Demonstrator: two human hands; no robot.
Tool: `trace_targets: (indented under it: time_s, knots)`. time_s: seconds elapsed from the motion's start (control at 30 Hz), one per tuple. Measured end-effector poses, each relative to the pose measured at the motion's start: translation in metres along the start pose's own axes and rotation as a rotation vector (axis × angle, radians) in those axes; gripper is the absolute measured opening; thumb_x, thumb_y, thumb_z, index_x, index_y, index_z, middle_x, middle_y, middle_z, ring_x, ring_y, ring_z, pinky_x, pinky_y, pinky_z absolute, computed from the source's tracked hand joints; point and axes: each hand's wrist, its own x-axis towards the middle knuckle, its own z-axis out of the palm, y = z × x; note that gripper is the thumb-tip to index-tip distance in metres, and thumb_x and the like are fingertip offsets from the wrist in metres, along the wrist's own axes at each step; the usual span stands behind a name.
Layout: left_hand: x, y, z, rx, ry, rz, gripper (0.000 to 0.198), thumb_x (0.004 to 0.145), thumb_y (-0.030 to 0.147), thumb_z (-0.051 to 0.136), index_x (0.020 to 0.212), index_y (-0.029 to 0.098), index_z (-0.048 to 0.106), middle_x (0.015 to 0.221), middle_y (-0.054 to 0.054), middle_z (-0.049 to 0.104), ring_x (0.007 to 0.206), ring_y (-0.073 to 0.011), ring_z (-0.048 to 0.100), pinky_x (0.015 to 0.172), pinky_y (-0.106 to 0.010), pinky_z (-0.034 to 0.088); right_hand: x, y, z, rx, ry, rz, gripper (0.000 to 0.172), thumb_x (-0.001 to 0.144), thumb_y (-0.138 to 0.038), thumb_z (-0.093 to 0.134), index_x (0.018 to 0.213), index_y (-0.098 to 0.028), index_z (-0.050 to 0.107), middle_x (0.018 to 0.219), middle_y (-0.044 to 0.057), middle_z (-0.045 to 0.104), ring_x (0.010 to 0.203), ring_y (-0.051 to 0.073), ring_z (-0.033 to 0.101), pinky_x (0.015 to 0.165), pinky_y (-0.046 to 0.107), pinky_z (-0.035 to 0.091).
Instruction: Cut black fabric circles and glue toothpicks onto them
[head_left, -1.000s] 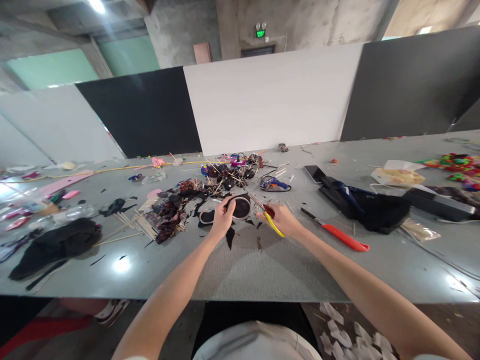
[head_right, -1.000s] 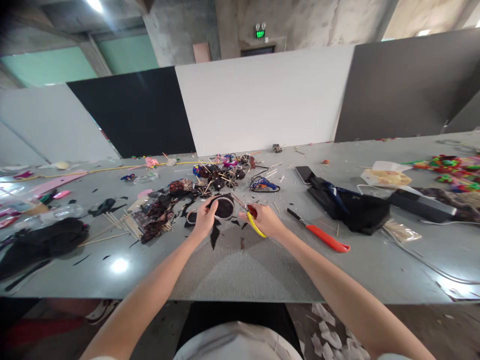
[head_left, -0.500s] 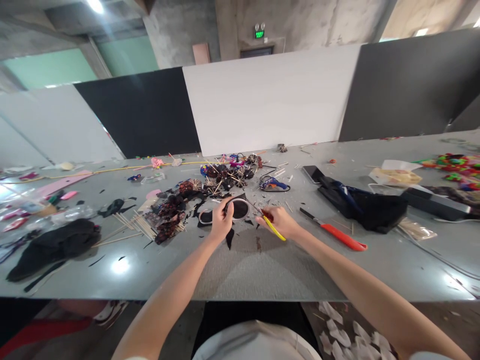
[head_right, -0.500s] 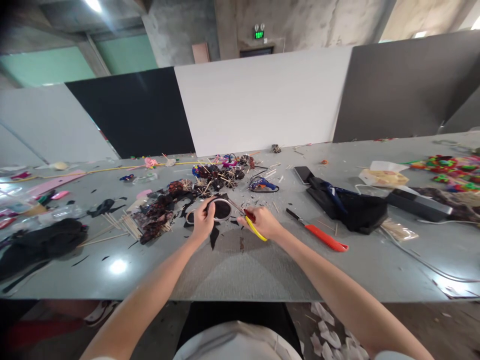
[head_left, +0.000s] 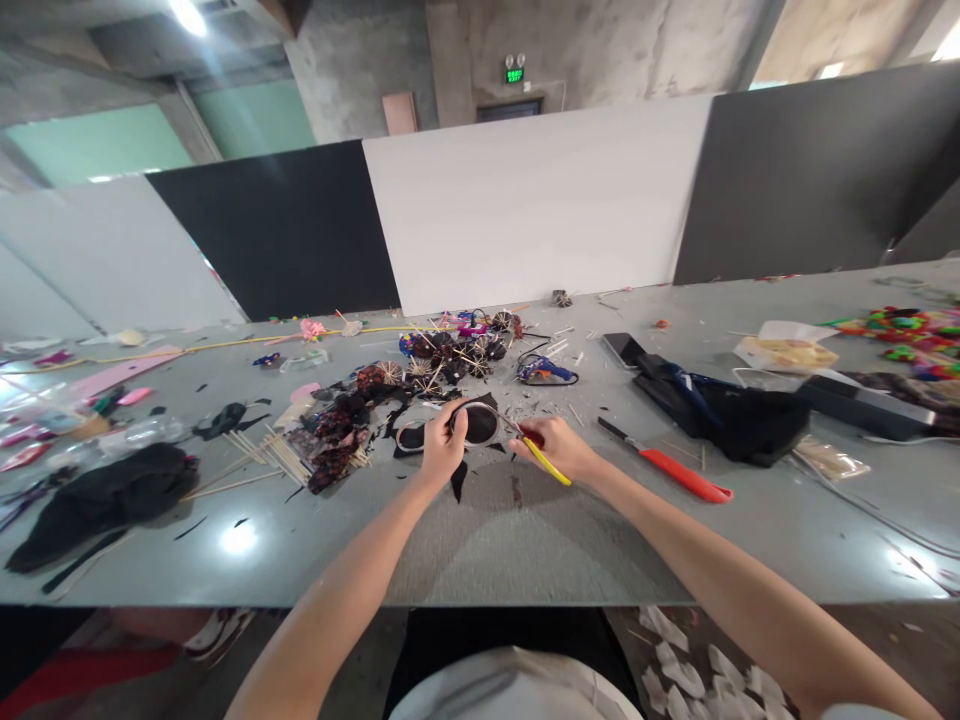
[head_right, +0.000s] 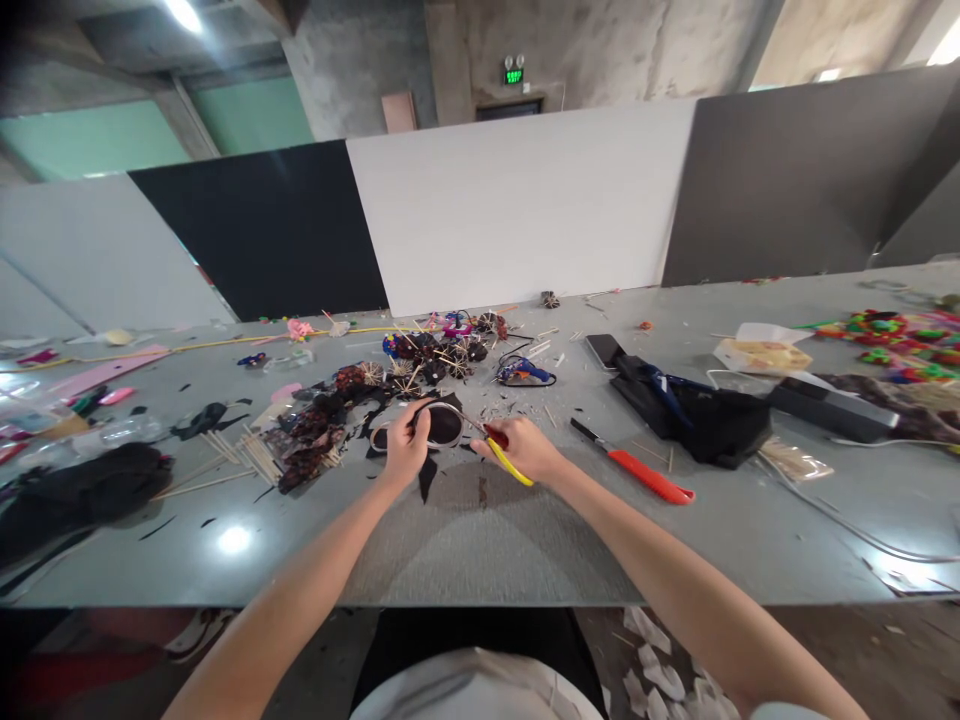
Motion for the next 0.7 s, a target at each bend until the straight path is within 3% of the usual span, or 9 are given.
trace_targets:
  time_s: [0.27, 0.7]
  knots:
    - [0.0000, 0.0022, 0.0002, 0.016, -0.030, -0.005, 0.044, 0.103, 0.053, 0.050, 0.115, 0.018, 0.072, 0.111, -0.014, 0.077, 0.101, -0.0249, 0.073, 0.086, -0.032, 0.056, -0.0004, -0.0016, -0.0001, -0.010, 0.024, 0.029, 0.051, 0.095, -0.061, 0.054, 0.065, -0.021, 0.044, 0.058, -0.005, 0.038, 0.056, 0.011, 0.033, 0.057, 0.027, 0.023]
    - [0.0041, -0.0017, 0.0016, -0.037, -0.033, -0.030, 0.044, 0.102, 0.054, 0.052, 0.114, 0.018, 0.072, 0.112, -0.013, 0.076, 0.107, -0.0254, 0.072, 0.094, -0.035, 0.054, 0.0002, 0.0041, 0.0004, -0.062, 0.072, 0.066, 0.055, 0.094, -0.061, 0.055, 0.059, -0.020, 0.046, 0.052, -0.003, 0.042, 0.054, 0.011, 0.027, 0.056, 0.028, 0.024]
